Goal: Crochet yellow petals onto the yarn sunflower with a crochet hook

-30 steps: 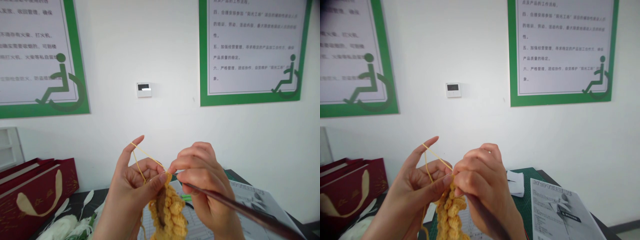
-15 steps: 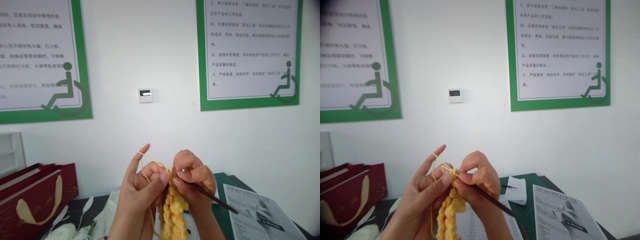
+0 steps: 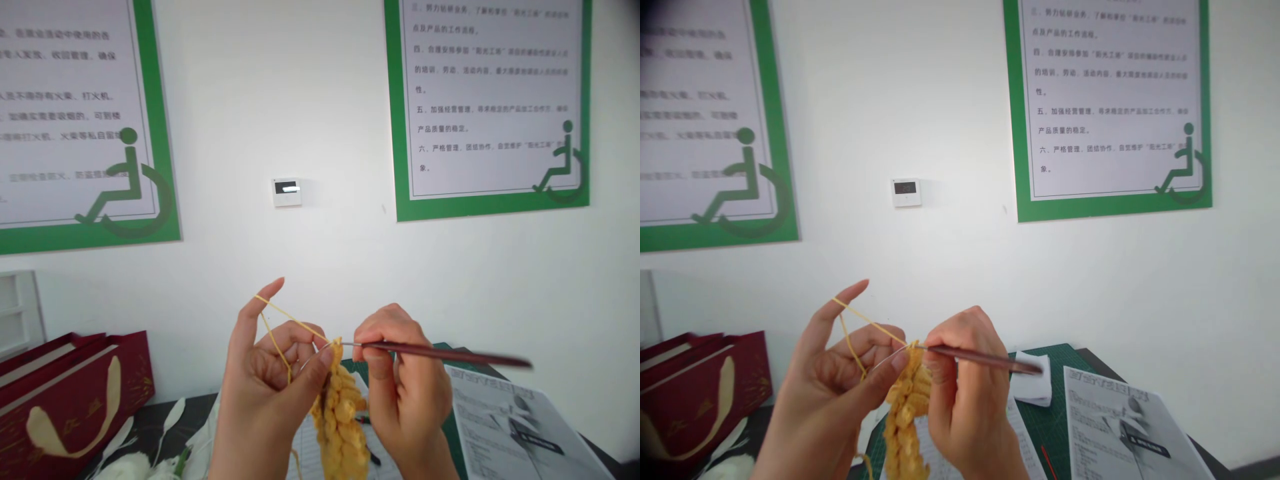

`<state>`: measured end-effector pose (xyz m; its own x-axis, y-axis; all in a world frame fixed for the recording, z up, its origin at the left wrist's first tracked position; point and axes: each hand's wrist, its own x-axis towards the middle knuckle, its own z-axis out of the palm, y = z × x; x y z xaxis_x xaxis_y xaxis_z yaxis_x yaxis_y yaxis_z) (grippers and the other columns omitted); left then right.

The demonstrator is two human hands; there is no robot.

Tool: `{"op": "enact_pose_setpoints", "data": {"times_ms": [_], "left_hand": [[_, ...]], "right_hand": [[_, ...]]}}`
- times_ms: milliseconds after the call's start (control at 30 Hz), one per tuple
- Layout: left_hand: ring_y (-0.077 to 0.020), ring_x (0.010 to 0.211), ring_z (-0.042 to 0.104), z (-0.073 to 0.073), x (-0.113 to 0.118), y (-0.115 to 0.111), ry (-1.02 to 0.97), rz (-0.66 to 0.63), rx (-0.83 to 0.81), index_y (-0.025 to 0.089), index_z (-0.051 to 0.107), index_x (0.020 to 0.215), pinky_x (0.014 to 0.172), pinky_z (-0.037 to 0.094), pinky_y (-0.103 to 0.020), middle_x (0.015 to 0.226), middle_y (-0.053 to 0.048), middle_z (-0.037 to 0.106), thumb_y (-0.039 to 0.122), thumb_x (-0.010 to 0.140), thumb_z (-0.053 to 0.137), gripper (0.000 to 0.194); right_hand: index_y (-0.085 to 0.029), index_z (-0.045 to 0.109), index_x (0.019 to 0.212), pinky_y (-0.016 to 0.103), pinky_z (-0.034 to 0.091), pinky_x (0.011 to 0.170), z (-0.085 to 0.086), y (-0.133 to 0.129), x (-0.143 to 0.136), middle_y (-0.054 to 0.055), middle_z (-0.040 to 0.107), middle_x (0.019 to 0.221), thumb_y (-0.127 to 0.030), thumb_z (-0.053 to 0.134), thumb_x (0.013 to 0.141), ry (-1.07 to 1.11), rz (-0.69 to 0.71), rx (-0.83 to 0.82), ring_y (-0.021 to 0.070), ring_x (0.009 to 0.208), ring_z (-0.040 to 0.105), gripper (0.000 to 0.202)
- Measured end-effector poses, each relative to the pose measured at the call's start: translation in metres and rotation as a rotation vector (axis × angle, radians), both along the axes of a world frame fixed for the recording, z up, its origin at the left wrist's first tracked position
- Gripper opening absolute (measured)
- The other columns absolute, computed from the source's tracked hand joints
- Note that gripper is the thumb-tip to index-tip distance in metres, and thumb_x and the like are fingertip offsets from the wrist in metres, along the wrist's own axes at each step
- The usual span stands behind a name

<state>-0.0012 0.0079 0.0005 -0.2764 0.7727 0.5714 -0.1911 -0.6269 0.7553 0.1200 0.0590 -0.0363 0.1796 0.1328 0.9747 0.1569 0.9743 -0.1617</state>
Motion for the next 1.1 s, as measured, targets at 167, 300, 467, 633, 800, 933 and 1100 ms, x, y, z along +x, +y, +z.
{"op": "enact_pose_setpoints", "data": {"times_ms": [167, 300, 467, 633, 800, 933, 1100], "left_hand": [[-0.0077, 0.051, 0.047, 0.005, -0.013, 0.000, 0.007, -0.235, -0.135, 0.023, 0.039, 0.156, 0.046, 0.039, -0.014, 0.072, 0.000, 0.071, 0.011, 0.071, 0.093, 0.102], [-0.0058, 0.051, 0.041, 0.005, -0.019, 0.002, 0.005, -0.316, -0.153, 0.020, 0.038, 0.155, 0.044, 0.034, -0.011, 0.073, 0.000, 0.070, 0.008, 0.070, 0.092, 0.101], [-0.0075, 0.051, 0.049, 0.003, -0.012, 0.002, 0.001, -0.224, -0.110, 0.023, 0.045, 0.151, 0.047, 0.037, -0.014, 0.073, 0.000, 0.071, 0.017, 0.075, 0.093, 0.090], [-0.0168, 0.064, 0.067, 0.000, -0.004, -0.001, -0.017, -0.147, -0.052, 0.028, 0.049, 0.148, 0.050, 0.046, -0.019, 0.080, 0.000, 0.070, 0.021, 0.081, 0.089, 0.078], [-0.0185, 0.072, 0.072, 0.001, 0.004, -0.008, -0.043, -0.035, -0.049, 0.028, 0.048, 0.148, 0.067, 0.057, -0.027, 0.081, 0.000, 0.073, 0.021, 0.084, 0.086, 0.074], [-0.0185, 0.069, 0.070, 0.002, 0.011, -0.011, -0.076, 0.019, -0.054, 0.032, 0.042, 0.154, 0.065, 0.058, -0.026, 0.076, 0.001, 0.074, 0.013, 0.077, 0.089, 0.093], [-0.0152, 0.065, 0.067, 0.000, 0.011, -0.010, -0.156, -0.092, -0.076, 0.034, 0.044, 0.154, 0.067, 0.056, -0.024, 0.076, 0.002, 0.074, 0.009, 0.072, 0.090, 0.097]], "right_hand": [[-0.023, 0.061, 0.091, 0.023, 0.042, 0.051, 0.004, -0.004, -0.007, -0.002, 0.061, 0.073, -0.031, 0.052, 0.109, 0.218, 0.345, -0.296, 0.0091, 0.055, 0.054, 0.022], [-0.021, 0.060, 0.084, 0.020, 0.039, 0.049, 0.011, -0.001, -0.008, -0.004, 0.058, 0.065, -0.039, 0.059, 0.106, 0.286, 0.588, -0.432, 0.0077, 0.051, 0.051, 0.029], [-0.021, 0.055, 0.077, 0.022, 0.042, 0.055, 0.012, 0.006, -0.009, -0.005, 0.057, 0.060, -0.044, 0.071, 0.098, 0.230, 0.900, -0.574, 0.0084, 0.051, 0.048, 0.034], [-0.022, 0.051, 0.075, 0.023, 0.044, 0.060, 0.010, 0.009, -0.015, -0.006, 0.057, 0.062, -0.048, 0.076, 0.093, 0.175, 0.991, -0.658, 0.0098, 0.056, 0.050, 0.040], [-0.023, 0.051, 0.079, 0.024, 0.047, 0.065, 0.007, 0.011, -0.021, -0.006, 0.058, 0.066, -0.044, 0.075, 0.095, 0.203, 0.999, -0.593, 0.0106, 0.060, 0.052, 0.036], [-0.024, 0.056, 0.085, 0.026, 0.048, 0.063, 0.006, 0.012, -0.016, -0.003, 0.062, 0.073, -0.032, 0.070, 0.099, 0.160, 0.834, -0.388, 0.0126, 0.065, 0.057, 0.021], [-0.032, 0.070, 0.100, 0.037, 0.049, 0.068, 0.004, 0.004, -0.001, -0.001, 0.070, 0.082, -0.010, 0.069, 0.091, -0.089, 0.101, 0.098, 0.0185, 0.072, 0.062, 0.024]]}}
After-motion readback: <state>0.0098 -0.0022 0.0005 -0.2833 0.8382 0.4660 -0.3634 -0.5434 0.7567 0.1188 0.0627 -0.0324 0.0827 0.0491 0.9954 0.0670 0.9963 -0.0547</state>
